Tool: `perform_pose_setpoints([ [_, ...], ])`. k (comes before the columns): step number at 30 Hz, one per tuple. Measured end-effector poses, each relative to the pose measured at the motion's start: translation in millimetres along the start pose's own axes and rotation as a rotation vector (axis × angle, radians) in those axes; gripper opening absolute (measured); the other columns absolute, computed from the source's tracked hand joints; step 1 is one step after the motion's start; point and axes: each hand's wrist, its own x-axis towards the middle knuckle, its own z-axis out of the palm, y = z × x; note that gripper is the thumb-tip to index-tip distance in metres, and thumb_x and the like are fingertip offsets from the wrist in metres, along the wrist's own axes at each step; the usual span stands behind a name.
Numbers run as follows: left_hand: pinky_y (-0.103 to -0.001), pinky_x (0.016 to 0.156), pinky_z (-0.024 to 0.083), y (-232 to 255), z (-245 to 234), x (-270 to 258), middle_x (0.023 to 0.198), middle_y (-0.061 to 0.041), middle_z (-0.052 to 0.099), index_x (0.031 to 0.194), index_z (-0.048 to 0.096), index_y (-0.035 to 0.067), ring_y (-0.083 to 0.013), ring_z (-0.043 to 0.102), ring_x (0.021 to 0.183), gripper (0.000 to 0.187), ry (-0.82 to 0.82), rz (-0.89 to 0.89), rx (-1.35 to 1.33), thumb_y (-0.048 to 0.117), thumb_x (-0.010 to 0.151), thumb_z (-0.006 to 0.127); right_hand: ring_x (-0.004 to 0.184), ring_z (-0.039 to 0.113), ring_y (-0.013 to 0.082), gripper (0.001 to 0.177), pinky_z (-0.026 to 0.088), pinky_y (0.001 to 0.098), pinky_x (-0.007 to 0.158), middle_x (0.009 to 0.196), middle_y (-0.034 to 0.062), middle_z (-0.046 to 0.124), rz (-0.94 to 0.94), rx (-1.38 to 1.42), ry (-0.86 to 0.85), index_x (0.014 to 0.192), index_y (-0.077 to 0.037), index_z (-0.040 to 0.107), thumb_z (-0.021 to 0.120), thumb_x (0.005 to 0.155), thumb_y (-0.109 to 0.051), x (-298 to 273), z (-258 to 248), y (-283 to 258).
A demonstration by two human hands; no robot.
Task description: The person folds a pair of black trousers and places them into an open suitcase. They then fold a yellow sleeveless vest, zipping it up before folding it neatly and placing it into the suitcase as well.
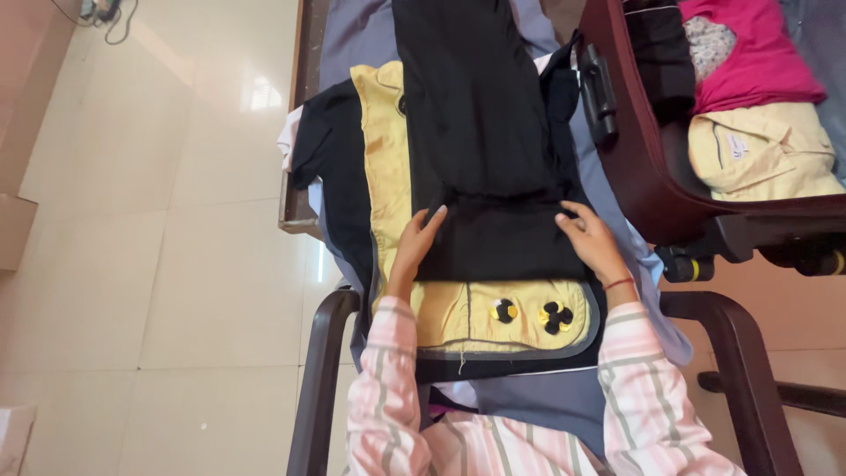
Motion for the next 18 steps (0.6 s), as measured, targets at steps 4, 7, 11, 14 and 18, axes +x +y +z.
perform_pose_setpoints([
  [4, -0.03, 0.091, 0.05, -33.5, -4.8, 26.1, 0.115, -0.012, 0.073, 0.133, 0.065, -0.001, -0.0177, 0.066, 0.104, 0.058, 0.06, 0.05, 0.039, 0.045, 0.097, 0.069, 0.081, 0.061, 0.0121, 0.051, 0.05, 0.0269, 0.075, 0.093, 0.0134, 0.071, -0.017, -0.03, 0.056, 0.143, -0.009, 0.06, 0.073, 0.096, -0.023, -3.1, 4.3, 3.0],
  [7, -0.031, 0.083, 0.052, -36.6, -8.3, 10.1, 0.098, -0.009, 0.074, 0.133, 0.064, 0.007, -0.017, 0.069, 0.092, 0.053, 0.126, 0.022, 0.228, 0.044, 0.096, 0.069, 0.081, 0.063, 0.008, 0.052, 0.05, 0.0234, 0.075, 0.101, 0.0089, 0.072, -0.076, 0.049, 0.103, 0.144, -0.008, 0.057, 0.073, 0.096, -0.02, -13.1, 8.6, 9.2],
  [11, -0.033, 0.07, 0.051, -16.0, -11.6, -21.7, 0.08, -0.01, 0.072, 0.134, 0.066, 0.016, -0.0168, 0.066, 0.073, 0.05, 0.202, -0.009, 0.377, 0.042, 0.091, 0.069, 0.088, 0.065, 0.0085, 0.054, 0.051, 0.0218, 0.077, 0.117, 0.0101, 0.068, -0.142, 0.153, 0.158, 0.147, -0.006, 0.053, 0.072, 0.098, -0.015, -29.5, 9.1, 2.1],
  [14, -0.031, 0.06, 0.045, -18.1, -20.2, -54.3, 0.072, -0.008, 0.066, 0.137, 0.066, 0.018, -0.0136, 0.054, 0.062, 0.048, 0.221, -0.005, 0.335, 0.036, 0.093, 0.07, 0.09, 0.065, 0.0108, 0.057, 0.053, 0.0229, 0.076, 0.129, 0.0114, 0.065, -0.175, 0.133, 0.167, 0.146, -0.003, 0.053, 0.074, 0.094, -0.009, -55.7, 6.6, -8.6],
  [18, -0.03, 0.054, 0.029, -19.1, -26.6, -81.5, 0.061, 0.001, 0.054, 0.143, 0.059, 0.016, -0.0077, 0.04, 0.055, 0.046, 0.161, 0.065, 0.025, 0.026, 0.099, 0.067, 0.099, 0.067, 0.0126, 0.058, 0.057, 0.0251, 0.081, 0.133, 0.0138, 0.061, -0.312, 0.059, 0.191, 0.142, -0.001, 0.056, 0.078, 0.088, -0.001, -79.2, 10.6, -24.0],
])
